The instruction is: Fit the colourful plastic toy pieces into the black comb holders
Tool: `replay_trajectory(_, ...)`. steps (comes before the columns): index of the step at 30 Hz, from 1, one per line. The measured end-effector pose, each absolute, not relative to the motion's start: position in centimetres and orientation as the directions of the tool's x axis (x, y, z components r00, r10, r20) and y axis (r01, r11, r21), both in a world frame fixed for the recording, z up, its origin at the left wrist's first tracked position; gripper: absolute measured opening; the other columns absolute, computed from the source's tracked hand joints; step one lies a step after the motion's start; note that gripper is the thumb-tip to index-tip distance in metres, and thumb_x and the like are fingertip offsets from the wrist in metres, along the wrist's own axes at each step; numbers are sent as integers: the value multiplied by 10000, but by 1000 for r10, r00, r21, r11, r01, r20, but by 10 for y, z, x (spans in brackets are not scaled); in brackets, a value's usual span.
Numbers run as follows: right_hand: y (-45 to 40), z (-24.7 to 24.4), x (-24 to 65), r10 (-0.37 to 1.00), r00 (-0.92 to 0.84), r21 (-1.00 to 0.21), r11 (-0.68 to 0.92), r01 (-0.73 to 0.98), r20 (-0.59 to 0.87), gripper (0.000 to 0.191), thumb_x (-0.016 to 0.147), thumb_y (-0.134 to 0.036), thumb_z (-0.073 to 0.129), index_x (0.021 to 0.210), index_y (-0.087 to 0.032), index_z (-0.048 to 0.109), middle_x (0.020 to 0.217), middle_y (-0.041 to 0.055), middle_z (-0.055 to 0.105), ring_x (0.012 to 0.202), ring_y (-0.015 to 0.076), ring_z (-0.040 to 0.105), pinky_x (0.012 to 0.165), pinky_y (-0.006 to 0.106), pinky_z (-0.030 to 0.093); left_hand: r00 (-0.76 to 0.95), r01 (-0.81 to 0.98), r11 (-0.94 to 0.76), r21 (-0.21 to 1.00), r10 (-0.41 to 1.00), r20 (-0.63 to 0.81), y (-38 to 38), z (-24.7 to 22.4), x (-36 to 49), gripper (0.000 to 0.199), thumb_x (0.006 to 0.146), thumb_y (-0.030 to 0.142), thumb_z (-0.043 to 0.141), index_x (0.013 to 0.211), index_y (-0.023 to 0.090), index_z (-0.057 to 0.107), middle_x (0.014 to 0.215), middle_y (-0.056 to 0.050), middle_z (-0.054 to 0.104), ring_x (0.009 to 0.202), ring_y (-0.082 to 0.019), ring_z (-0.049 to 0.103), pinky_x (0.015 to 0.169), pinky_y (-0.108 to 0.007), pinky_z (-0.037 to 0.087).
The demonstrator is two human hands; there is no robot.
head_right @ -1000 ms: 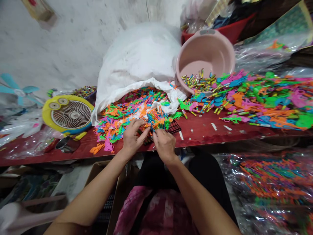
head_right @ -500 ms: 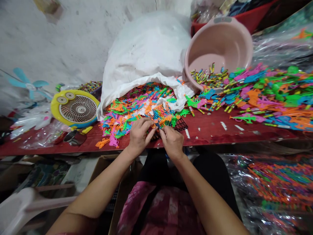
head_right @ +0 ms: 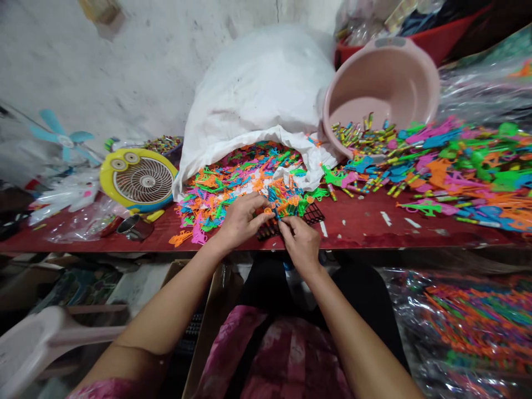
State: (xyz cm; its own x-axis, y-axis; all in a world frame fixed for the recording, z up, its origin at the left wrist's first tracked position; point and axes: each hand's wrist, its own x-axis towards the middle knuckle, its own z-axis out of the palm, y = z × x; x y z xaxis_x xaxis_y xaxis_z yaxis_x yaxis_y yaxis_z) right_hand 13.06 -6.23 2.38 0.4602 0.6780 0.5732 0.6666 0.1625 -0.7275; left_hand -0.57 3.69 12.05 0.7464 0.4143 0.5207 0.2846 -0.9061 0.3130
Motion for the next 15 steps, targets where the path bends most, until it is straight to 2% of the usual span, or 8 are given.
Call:
replay_trajectory(4, -68, 16, 133, 678, 511, -775, 139, 617, 528, 224, 937, -364, 542, 857, -206, 678, 801, 29, 708, 717, 165, 641, 671, 275, 465, 752, 258, -906, 335, 406, 520, 38, 121, -5, 62, 886, 255, 671, 897, 196, 660, 868, -22, 660, 823, -171, 615, 702, -267, 448)
replay_trajectory(9, -73, 10, 135, 699, 503, -782, 129, 609, 508, 224, 934, -361, 538, 835, -208, 667, 783, 27, 696, 706, 166, 636, 660, 278, 467, 747, 311, -913, 265, 407, 526, 35, 117, -3, 80, 894, 278, 662, 932, 208, 673, 874, -30, 654, 830, -190, 612, 707, -285, 450)
replay_trajectory(15, -72, 9, 129, 717, 462, -772, 165, 614, 522, 184, 925, -327, 539, 896, -215, 681, 848, 32, 716, 752, 173, 659, 704, 289, 491, 689, 289, -897, 335, 438, 577, 31, 105, -5, 49, 898, 253, 654, 923, 211, 662, 884, -26, 668, 858, -183, 627, 745, -292, 482)
